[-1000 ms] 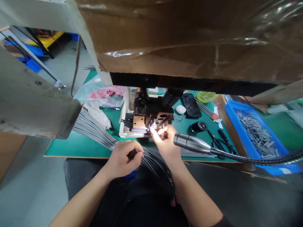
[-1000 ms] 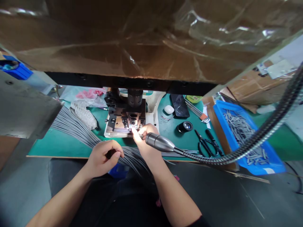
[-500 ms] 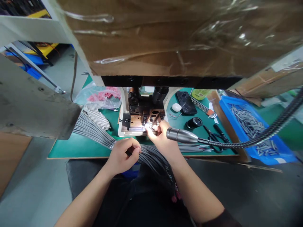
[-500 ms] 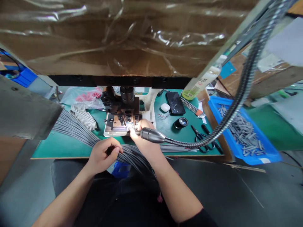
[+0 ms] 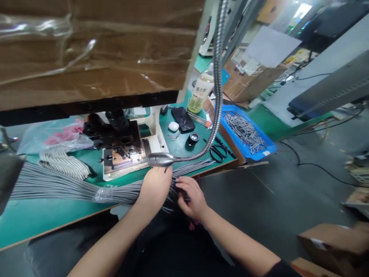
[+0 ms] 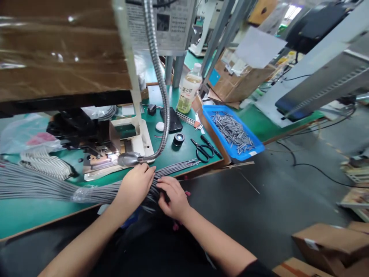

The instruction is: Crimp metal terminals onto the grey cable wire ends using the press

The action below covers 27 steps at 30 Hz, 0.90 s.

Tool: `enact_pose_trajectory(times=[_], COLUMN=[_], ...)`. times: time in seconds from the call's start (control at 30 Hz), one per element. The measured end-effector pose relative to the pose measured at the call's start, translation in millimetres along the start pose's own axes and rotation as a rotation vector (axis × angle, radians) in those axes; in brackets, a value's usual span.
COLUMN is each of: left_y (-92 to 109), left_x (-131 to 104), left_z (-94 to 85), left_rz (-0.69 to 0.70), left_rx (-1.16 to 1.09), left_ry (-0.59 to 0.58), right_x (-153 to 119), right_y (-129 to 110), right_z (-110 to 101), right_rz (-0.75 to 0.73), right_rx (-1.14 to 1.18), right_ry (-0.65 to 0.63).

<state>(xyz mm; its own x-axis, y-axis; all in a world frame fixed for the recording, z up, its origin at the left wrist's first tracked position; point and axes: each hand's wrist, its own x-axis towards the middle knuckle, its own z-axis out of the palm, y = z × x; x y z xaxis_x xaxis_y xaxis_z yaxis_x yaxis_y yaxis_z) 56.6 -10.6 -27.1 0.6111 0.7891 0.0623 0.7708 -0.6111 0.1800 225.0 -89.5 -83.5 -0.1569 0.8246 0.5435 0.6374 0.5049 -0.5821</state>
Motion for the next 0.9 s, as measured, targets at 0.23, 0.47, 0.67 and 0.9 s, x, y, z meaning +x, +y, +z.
enact_pose_trajectory(times=[0.23, 0.47, 0.67, 0.9], left_y=[17, 12, 20, 16], left_x=[15, 15, 17, 7], left_z=[3.8, 10.1, 5.4, 1.8], left_rz=[0.045, 0.03, -0.037, 0.11], left_rx=[-0.005, -0.126, -0.084, -0.127], left_ry=[-0.034, -0.006, 0.022, 0.118], right_x=[-45, -53, -25, 7], right_y=[-21, -61, -41, 2], right_z=[18, 29, -4, -26], right_rz=[0.326, 0.341, 0.372, 0.843], right_rx=[0.173, 0.288, 0.255, 0.666], right_ry=[0.02, -0.099, -0.159, 0.33])
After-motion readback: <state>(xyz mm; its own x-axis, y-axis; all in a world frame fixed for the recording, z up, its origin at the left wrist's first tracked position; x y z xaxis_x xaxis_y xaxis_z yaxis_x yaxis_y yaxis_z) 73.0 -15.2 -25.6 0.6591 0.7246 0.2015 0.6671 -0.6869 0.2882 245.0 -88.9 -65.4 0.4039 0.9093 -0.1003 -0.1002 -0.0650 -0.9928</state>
